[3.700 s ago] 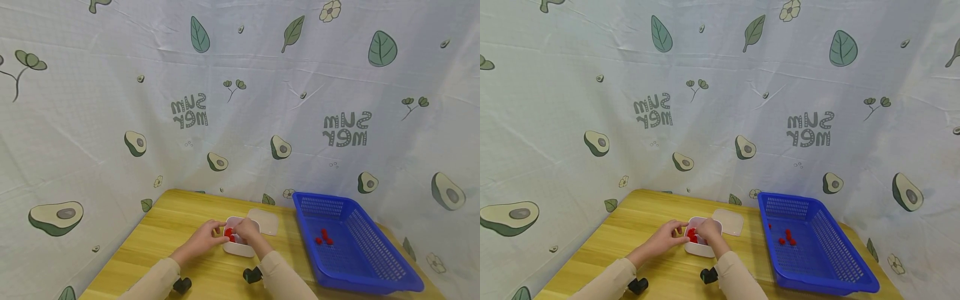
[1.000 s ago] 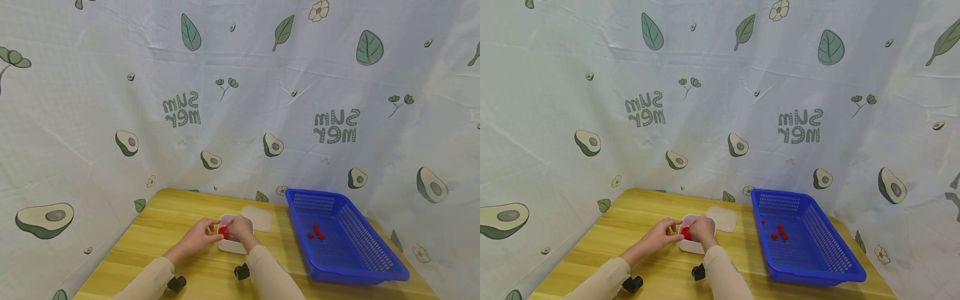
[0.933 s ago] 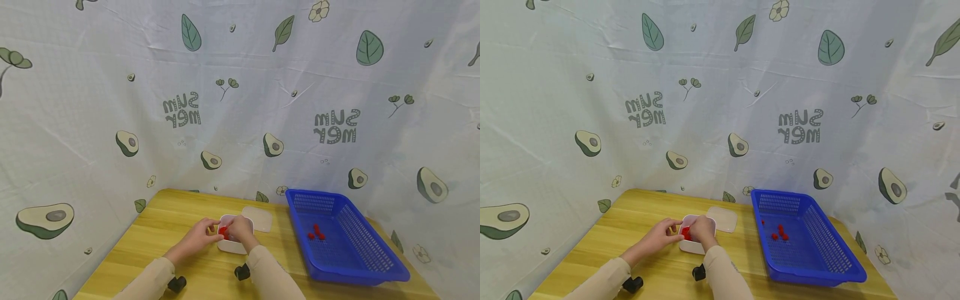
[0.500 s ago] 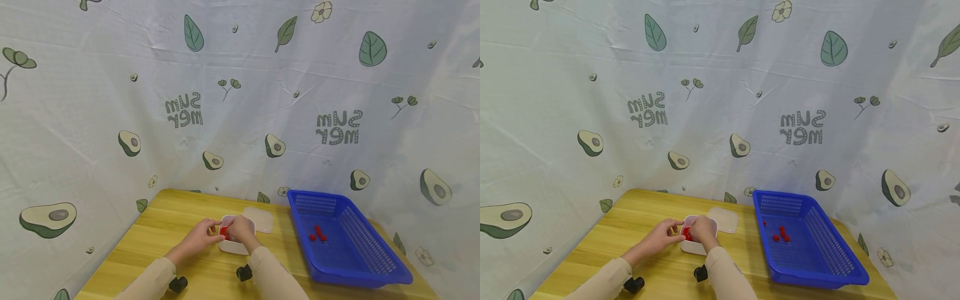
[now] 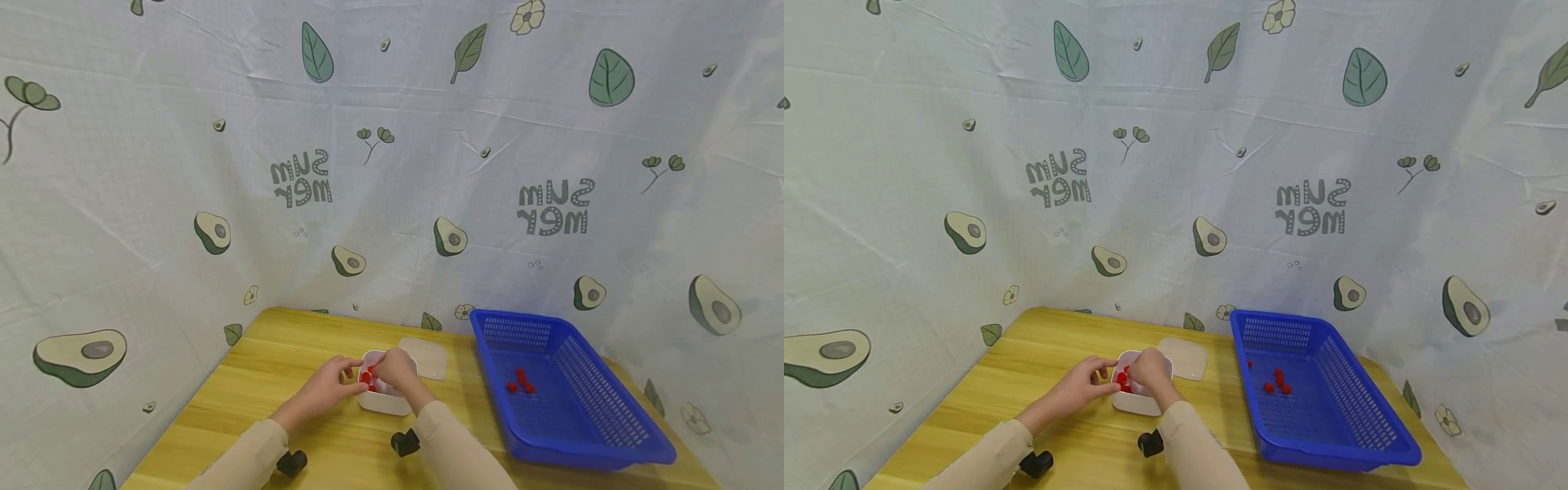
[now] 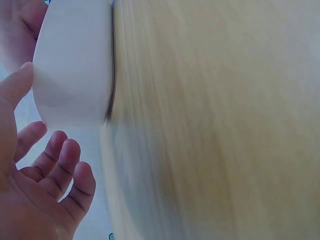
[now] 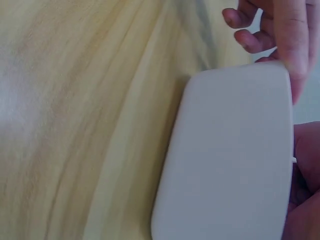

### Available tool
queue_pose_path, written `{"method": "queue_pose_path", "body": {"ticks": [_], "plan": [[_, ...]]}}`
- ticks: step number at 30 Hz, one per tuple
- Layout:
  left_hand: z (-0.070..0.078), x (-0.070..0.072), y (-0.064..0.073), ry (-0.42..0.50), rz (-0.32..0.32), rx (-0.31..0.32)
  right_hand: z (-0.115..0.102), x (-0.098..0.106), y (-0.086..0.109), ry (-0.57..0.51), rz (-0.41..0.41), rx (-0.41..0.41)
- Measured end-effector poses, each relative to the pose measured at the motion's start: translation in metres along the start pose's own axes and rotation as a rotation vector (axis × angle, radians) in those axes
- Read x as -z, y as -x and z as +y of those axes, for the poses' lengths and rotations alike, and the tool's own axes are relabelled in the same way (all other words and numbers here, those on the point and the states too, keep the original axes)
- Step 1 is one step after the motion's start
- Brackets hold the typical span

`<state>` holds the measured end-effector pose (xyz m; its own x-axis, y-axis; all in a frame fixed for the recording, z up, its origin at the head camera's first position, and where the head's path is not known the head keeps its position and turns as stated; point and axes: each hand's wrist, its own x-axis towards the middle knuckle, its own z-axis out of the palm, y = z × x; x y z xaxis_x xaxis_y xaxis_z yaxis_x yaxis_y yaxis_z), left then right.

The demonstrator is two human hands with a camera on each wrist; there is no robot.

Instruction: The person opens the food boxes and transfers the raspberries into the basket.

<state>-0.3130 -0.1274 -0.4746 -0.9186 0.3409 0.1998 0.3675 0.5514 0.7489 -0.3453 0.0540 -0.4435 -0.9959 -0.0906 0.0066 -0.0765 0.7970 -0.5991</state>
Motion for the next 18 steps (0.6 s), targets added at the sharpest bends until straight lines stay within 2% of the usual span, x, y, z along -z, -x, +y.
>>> {"method": "queue_pose_path", "body": {"ticks": [11, 18], "plan": [[-0.001, -0.001, 0.0, -0.002, -0.002, 0.026, 0.004, 0.024, 0.001, -0.136, -0.046, -0.036], [0.0, -0.001, 0.0, 0.009, -0.007, 0.042, 0.006, 0.047, 0.001, -0.146, -0.061, -0.048]]}}
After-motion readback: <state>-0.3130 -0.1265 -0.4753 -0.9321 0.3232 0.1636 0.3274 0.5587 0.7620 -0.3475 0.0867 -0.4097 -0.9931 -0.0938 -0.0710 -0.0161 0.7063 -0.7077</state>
